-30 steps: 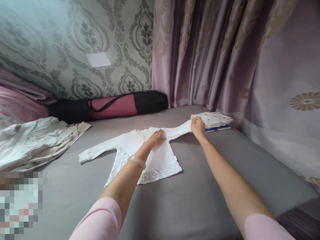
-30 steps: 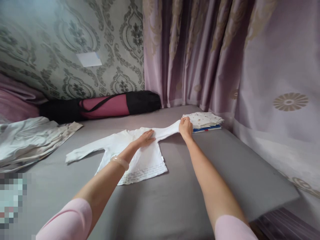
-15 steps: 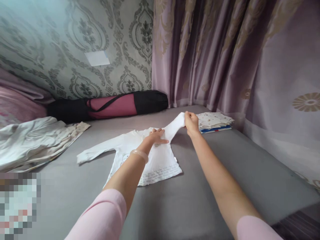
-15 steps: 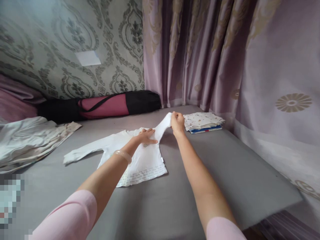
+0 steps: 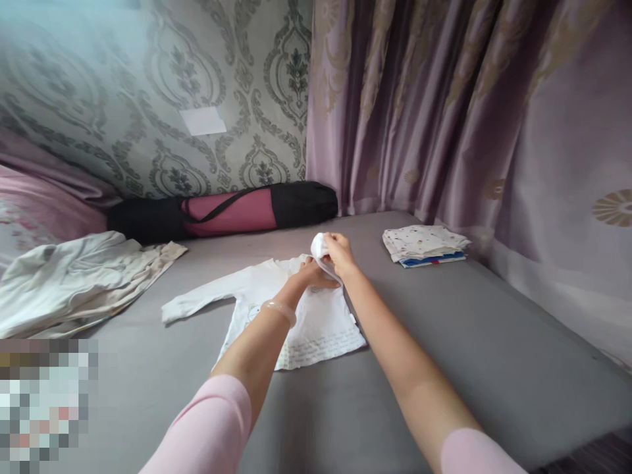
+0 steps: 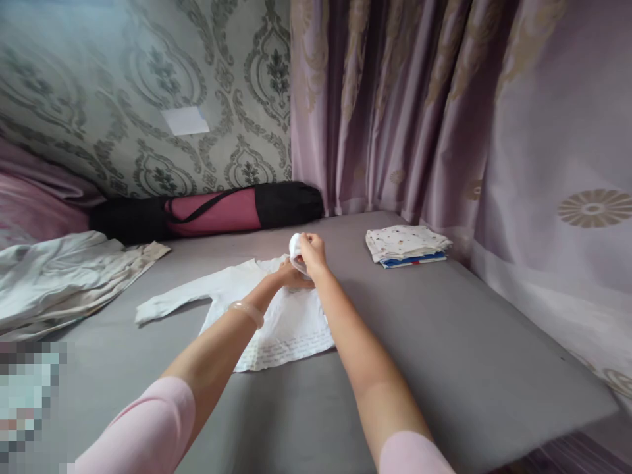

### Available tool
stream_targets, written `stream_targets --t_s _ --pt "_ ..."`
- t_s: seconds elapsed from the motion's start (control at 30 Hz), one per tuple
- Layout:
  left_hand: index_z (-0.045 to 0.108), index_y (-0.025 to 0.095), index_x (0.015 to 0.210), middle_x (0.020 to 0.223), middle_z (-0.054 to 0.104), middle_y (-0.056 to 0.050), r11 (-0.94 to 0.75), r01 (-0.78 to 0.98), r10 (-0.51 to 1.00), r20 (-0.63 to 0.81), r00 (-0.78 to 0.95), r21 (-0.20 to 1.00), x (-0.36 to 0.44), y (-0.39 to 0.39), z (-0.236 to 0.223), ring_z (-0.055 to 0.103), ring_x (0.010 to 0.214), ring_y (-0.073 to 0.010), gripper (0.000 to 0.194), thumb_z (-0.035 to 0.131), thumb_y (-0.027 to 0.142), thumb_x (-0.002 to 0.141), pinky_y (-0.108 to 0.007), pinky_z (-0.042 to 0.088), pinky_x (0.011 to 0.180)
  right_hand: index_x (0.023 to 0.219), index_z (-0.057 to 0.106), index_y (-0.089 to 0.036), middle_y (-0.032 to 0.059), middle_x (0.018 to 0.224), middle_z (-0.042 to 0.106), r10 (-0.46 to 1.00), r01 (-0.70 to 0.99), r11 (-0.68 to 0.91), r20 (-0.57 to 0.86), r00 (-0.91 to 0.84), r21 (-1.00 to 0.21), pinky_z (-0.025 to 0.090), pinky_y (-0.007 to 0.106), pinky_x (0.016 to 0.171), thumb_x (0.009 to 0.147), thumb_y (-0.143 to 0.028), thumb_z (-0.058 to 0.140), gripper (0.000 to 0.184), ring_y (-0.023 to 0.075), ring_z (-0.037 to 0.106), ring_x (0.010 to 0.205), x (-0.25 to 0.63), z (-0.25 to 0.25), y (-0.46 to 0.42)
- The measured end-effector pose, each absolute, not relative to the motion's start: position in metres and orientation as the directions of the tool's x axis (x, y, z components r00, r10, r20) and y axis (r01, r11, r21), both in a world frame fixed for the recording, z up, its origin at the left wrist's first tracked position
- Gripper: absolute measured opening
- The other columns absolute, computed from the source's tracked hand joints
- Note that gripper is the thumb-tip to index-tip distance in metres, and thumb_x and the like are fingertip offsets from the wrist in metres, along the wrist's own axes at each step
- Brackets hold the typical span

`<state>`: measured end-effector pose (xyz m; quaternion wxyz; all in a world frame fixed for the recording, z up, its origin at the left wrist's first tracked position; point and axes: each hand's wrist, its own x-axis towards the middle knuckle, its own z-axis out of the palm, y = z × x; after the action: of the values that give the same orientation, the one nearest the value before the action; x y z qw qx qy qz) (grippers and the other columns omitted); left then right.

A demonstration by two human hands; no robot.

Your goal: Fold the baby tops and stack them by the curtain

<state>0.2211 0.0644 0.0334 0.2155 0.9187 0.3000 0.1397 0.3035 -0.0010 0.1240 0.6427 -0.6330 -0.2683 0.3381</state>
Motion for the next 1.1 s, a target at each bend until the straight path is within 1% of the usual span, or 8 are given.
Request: stream_targets --t_s 0.17,0.3,0.43,0.57,0.67,0.8,0.9,1.1 --pt "0.046 0.017 0.134 0.137 0.047 -0.022 -0.689 0.599 0.673 0.055 0.737 0.407 0.218 0.051 0.041 0.042 0.127 -0.0434 0.093 0.072 0.066 0.060 -0.052 0.036 0.102 0.094 0.060 -0.016 -0.0058 0.058 0.054 0.703 -0.217 0.012 -0.146 0.696 -0.976 0.037 0.015 0.036 0.091 -0.026 0.051 0.014 0.0065 0.050 0.042 0.325 0.131 -0.008" --pt "0.046 0.012 0.133 0.140 0.044 -0.024 -0.684 0.568 0.679 0.118 0.724 0.458 0.208 0.052 0.042 0.042 0.129 -0.0404 0.090 0.076 0.058 0.061 -0.048 0.036 0.105 0.093 0.059 -0.016 -0.0057 0.057 0.055 0.682 -0.209 0.038 -0.127 0.720 -0.977 0.037 0.015 0.035 0.092 -0.025 0.048 0.014 0.0069 0.051 0.041 0.329 0.137 -0.012" --pt "0.054 0.012 0.127 0.134 0.052 -0.020 -0.606 0.549 0.758 0.207 0.619 0.576 0.166 0.055 0.041 0.047 0.126 -0.0338 0.066 0.071 0.044 0.072 -0.045 0.038 0.105 0.095 0.058 -0.016 -0.0053 0.059 0.055 0.664 -0.152 0.041 -0.087 0.743 -0.988 0.037 0.016 0.035 0.091 -0.028 0.049 0.015 0.0072 0.051 0.042 0.323 0.139 -0.008" --pt "0.063 0.013 0.115 0.116 0.065 -0.015 -0.356 0.560 0.917 0.162 0.365 0.748 0.113 0.048 0.038 0.061 0.104 -0.0260 0.042 0.057 0.039 0.082 -0.040 0.047 0.093 0.097 0.059 -0.017 -0.0026 0.065 0.059 0.662 0.001 0.011 0.008 0.750 -1.000 0.039 0.017 0.038 0.091 -0.036 0.050 0.022 0.0085 0.054 0.046 0.305 0.131 0.003" --pt "0.067 0.014 0.105 0.103 0.070 -0.011 -0.259 0.522 0.960 0.157 0.232 0.813 0.090 0.040 0.035 0.064 0.096 -0.0237 0.037 0.048 0.040 0.087 -0.036 0.049 0.088 0.100 0.060 -0.018 0.0001 0.067 0.063 0.760 0.120 -0.054 0.037 0.649 -0.991 0.041 0.018 0.041 0.092 -0.046 0.047 0.032 0.0106 0.057 0.049 0.286 0.120 0.009" --pt "0.070 0.014 0.090 0.093 0.072 -0.011 -0.240 0.528 0.968 0.163 0.189 0.814 0.084 0.036 0.034 0.065 0.096 -0.0254 0.047 0.035 0.045 0.093 -0.037 0.048 0.089 0.094 0.063 -0.016 0.0046 0.067 0.067 0.937 0.177 -0.179 -0.112 0.331 -0.968 0.043 0.021 0.041 0.092 -0.064 0.036 0.055 0.0137 0.060 0.048 0.272 0.107 0.012" --pt "0.070 0.015 0.085 0.093 0.072 -0.013 -0.259 0.547 0.964 0.183 0.191 0.796 0.086 0.039 0.032 0.065 0.098 -0.0262 0.052 0.028 0.043 0.096 -0.038 0.046 0.092 0.091 0.063 -0.015 0.0068 0.073 0.070 0.918 0.207 -0.194 -0.103 0.383 -0.959 0.044 0.020 0.042 0.092 -0.067 0.035 0.059 0.0126 0.060 0.048 0.280 0.101 0.012" --pt "0.061 0.015 0.118 0.091 0.069 -0.007 -0.307 0.527 0.952 0.264 0.157 0.793 0.090 0.044 0.016 0.063 0.086 -0.0195 0.038 0.047 0.032 0.088 -0.034 0.048 0.087 0.091 0.066 -0.016 0.0078 0.082 0.073 0.909 0.489 -0.228 -0.004 0.417 -0.842 0.047 0.021 0.055 0.097 -0.045 0.039 0.040 0.0146 0.067 0.064 0.314 0.091 0.006"
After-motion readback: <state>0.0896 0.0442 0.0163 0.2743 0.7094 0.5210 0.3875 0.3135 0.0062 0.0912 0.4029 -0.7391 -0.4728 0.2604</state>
